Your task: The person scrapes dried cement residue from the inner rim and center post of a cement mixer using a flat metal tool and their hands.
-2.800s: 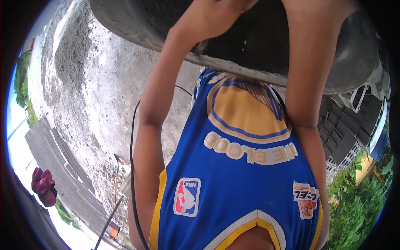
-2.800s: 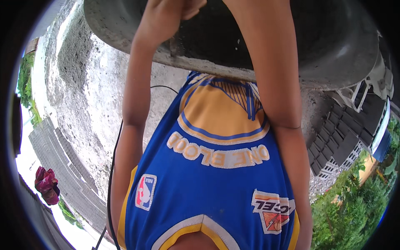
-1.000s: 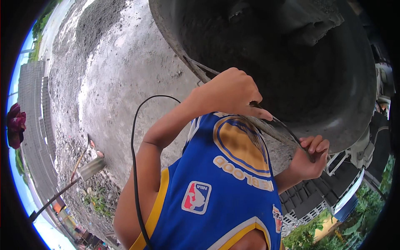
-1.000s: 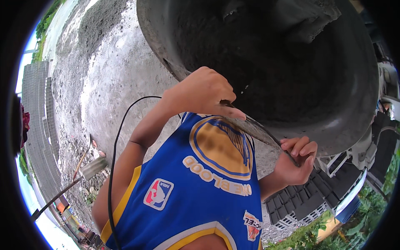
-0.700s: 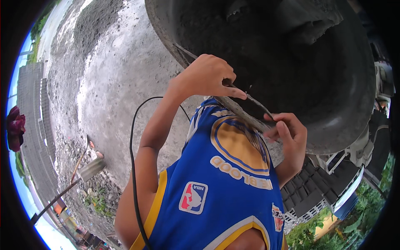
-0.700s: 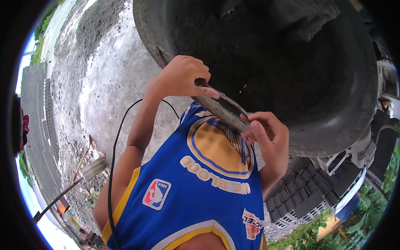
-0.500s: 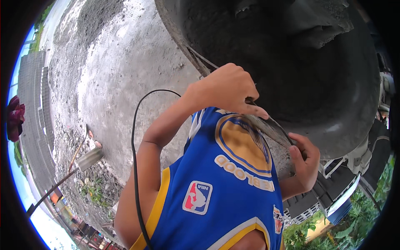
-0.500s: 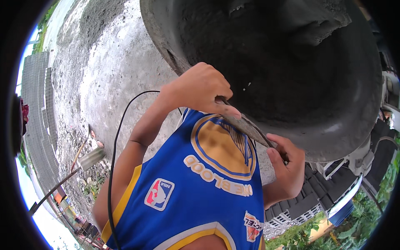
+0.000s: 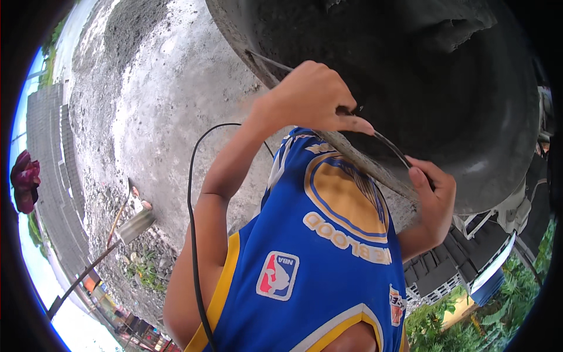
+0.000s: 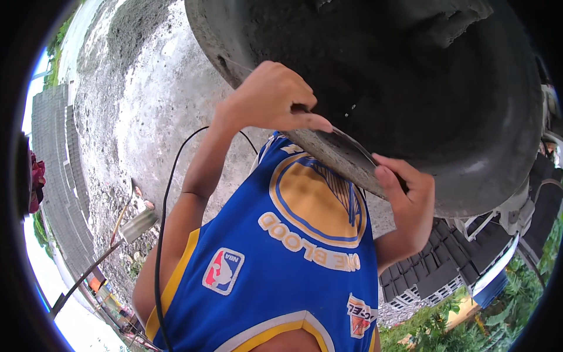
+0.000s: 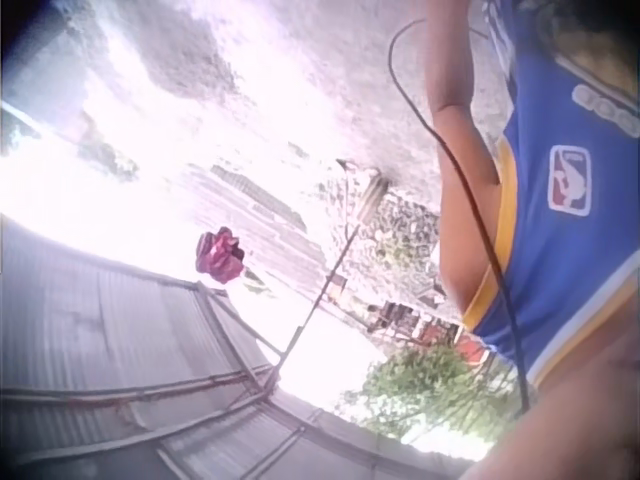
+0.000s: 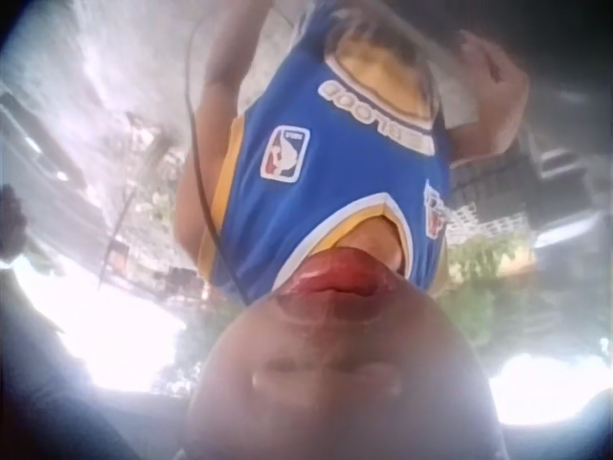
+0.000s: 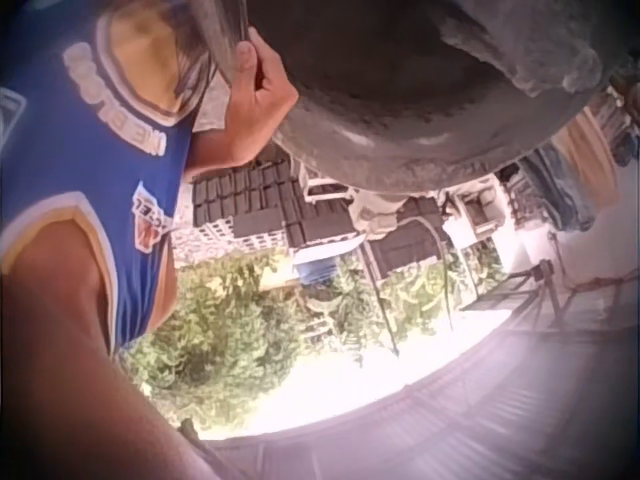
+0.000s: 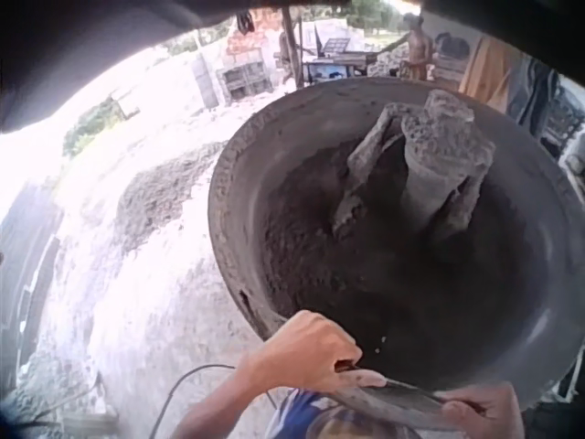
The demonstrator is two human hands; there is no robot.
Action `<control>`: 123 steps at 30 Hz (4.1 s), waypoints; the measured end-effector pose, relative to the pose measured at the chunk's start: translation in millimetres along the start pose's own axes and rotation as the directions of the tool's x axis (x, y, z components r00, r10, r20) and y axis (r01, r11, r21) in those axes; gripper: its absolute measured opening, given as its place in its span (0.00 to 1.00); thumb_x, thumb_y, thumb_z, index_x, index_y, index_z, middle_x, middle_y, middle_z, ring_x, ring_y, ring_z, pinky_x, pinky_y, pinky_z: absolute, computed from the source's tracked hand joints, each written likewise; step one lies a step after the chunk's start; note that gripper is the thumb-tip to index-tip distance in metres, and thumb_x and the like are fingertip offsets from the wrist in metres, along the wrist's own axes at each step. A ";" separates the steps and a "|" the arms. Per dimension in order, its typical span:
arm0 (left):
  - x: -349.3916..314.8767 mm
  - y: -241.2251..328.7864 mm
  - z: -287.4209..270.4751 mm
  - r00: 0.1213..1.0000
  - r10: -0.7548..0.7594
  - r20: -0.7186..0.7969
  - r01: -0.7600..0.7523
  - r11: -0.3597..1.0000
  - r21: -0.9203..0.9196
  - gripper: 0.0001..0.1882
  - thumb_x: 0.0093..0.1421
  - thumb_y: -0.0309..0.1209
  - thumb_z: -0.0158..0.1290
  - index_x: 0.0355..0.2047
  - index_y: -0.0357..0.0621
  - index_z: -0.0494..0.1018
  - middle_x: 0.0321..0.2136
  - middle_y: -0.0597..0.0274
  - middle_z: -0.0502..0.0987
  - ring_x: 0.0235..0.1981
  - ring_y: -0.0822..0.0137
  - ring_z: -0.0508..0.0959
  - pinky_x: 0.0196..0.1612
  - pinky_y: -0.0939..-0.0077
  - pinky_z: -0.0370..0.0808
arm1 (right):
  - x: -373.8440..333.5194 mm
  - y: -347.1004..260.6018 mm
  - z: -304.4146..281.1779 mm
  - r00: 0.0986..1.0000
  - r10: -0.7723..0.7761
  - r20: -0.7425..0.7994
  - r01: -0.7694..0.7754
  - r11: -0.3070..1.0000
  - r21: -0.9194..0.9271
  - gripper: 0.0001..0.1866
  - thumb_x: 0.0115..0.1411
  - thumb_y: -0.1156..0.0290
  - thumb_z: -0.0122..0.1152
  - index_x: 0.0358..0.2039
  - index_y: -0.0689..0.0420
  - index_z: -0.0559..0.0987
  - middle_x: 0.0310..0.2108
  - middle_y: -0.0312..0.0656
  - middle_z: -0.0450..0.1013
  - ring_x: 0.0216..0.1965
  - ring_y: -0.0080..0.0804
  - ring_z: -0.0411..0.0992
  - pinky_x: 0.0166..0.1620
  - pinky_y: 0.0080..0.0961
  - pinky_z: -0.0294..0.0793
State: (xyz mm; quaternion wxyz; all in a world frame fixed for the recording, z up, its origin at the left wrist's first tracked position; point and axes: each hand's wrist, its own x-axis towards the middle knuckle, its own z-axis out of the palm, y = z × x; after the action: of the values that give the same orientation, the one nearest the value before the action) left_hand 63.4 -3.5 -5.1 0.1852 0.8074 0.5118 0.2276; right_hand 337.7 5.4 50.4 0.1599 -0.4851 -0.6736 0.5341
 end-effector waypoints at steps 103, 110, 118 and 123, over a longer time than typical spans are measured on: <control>-2.0 -93.0 -44.7 0.994 0.079 -0.076 -0.070 0.991 0.111 0.30 0.40 0.57 0.61 0.09 0.41 0.65 0.07 0.65 0.59 0.11 0.64 0.63 0.15 0.73 0.57 | 64.1 -52.7 60.1 0.999 -0.026 -0.021 0.027 0.997 0.074 0.11 0.56 0.71 0.58 0.38 0.63 0.80 0.28 0.44 0.77 0.28 0.23 0.72 0.35 0.18 0.68; 0.3 -50.2 -33.8 0.995 0.097 -0.028 -0.093 0.986 0.139 0.31 0.40 0.57 0.60 0.09 0.39 0.65 0.08 0.65 0.61 0.11 0.69 0.62 0.15 0.74 0.57 | 41.5 -27.8 32.5 0.995 -0.087 -0.044 0.092 0.989 0.117 0.11 0.56 0.70 0.58 0.35 0.63 0.80 0.25 0.49 0.77 0.24 0.31 0.76 0.31 0.18 0.71; 4.6 -93.6 -48.5 0.998 -0.054 0.034 0.050 0.993 0.108 0.30 0.42 0.55 0.60 0.10 0.38 0.67 0.08 0.63 0.61 0.11 0.66 0.61 0.15 0.72 0.57 | 85.5 -15.4 66.8 0.967 -0.227 -0.114 0.240 0.964 0.117 0.10 0.56 0.70 0.58 0.35 0.62 0.81 0.25 0.48 0.77 0.22 0.27 0.76 0.27 0.20 0.70; -2.2 -48.1 -30.8 0.999 0.040 0.026 -0.044 0.985 0.170 0.30 0.41 0.55 0.61 0.07 0.42 0.63 0.08 0.66 0.61 0.10 0.66 0.62 0.15 0.73 0.57 | 37.9 -3.3 41.7 0.994 -0.104 -0.018 0.105 0.973 0.207 0.10 0.57 0.70 0.57 0.35 0.62 0.80 0.25 0.49 0.77 0.21 0.31 0.75 0.27 0.20 0.70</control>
State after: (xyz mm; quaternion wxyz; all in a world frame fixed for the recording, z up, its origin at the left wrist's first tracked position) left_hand 9.8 16.1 -5.6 0.1164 0.8334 0.5101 0.1780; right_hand 287.3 13.3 26.1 0.2400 -0.4316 -0.6383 0.5906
